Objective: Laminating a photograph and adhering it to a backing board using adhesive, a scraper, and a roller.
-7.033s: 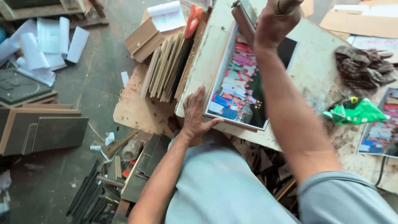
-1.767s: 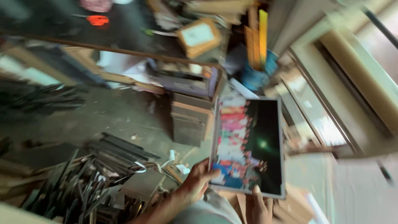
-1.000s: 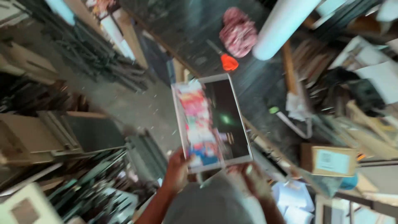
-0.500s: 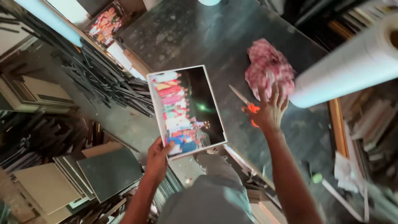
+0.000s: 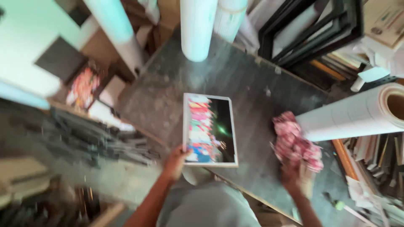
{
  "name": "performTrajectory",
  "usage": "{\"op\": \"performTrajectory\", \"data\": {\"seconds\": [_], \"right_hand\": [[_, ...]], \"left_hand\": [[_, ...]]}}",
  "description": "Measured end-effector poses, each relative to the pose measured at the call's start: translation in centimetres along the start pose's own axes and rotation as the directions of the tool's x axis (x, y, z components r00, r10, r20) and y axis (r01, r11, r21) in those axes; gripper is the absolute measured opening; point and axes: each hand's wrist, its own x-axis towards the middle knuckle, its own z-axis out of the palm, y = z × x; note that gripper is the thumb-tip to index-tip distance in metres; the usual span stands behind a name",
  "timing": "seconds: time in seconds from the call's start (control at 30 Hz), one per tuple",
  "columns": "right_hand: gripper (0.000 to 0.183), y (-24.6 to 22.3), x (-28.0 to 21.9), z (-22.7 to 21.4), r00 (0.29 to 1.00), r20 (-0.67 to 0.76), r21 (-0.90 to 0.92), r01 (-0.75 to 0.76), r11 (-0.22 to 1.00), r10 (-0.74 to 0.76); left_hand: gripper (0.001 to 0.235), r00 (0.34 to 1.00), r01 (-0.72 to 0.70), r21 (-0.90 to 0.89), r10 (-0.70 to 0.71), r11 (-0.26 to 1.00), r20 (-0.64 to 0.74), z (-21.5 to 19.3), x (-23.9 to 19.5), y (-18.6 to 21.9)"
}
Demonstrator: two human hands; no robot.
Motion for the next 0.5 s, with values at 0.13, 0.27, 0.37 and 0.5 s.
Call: {"op": "performTrajectory", "data": {"seconds": [0.13,0.27,0.37,0.5], "right_hand": [[0.051,-5.4,2.9,-5.3,0.982,0.129,-0.195,-0.112,0.974,0.139],[0.035,-12.0,9.1,-7.7,0.975,0.047,-0.193,-0.204,0.96,0.217],[0.031,-16.7,13.6,-7.0,0.979,-0.018,0.025,-0.204,0.979,0.204],[0.034,-24.1,24.1,-9.0,0.956,0.097,0.332,-0.292,0.897,0.276]], "left_hand": [[0.035,0.988,0.01,0.138,-0.03,0.99,0.15,-3.0,3.3,3.2],[0.036,0.972,0.064,0.077,-0.079,0.995,0.221,-6.3,6.7,5.7],[0.036,0.976,0.081,0.128,-0.105,0.988,0.19,-9.8,7.0,7.3],[0.035,0.992,0.101,0.164,-0.112,0.981,0.061,-15.2,8.3,7.3]]}}
